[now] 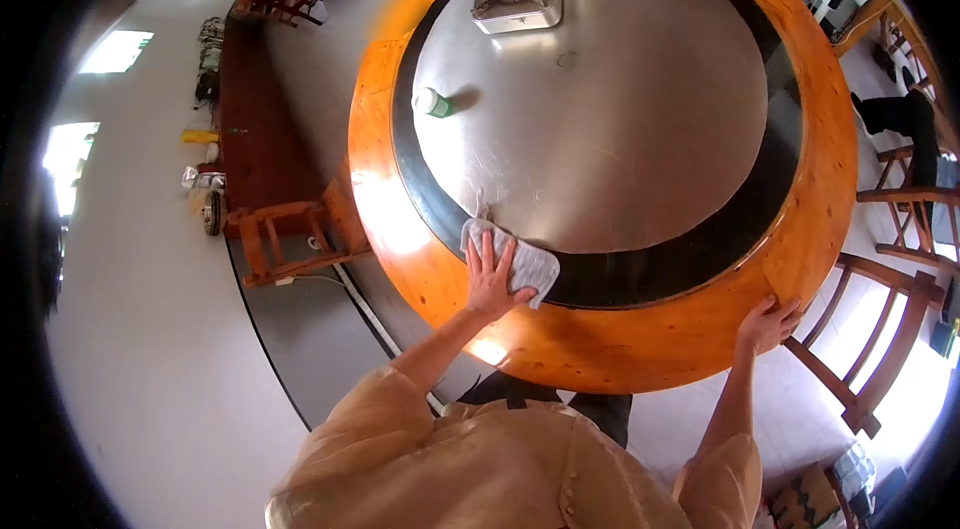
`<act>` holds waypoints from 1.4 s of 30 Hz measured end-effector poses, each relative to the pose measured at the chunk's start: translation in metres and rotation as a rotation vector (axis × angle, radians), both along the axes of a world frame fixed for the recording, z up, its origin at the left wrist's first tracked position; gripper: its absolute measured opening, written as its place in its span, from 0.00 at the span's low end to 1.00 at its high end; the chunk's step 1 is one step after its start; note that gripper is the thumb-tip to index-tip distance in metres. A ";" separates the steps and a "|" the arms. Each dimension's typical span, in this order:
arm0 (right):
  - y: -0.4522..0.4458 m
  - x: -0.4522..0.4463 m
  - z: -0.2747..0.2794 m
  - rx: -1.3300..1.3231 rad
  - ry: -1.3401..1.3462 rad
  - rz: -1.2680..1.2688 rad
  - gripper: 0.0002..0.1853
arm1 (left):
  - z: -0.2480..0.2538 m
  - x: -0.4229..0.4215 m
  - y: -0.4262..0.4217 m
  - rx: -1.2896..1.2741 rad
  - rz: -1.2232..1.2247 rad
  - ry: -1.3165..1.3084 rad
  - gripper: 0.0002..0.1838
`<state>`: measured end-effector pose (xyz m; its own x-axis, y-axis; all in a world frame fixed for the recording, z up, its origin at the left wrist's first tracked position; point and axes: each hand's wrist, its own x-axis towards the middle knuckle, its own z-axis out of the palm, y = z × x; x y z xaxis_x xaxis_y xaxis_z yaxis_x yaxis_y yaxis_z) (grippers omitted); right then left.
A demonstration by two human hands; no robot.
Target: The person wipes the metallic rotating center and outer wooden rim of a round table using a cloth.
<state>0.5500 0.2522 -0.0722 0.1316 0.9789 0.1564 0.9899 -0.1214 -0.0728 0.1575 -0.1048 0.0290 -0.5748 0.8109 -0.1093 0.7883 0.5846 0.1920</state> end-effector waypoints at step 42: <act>-0.011 -0.022 0.043 0.041 0.154 -0.047 0.36 | -0.048 -0.152 0.012 -0.133 0.822 0.256 0.41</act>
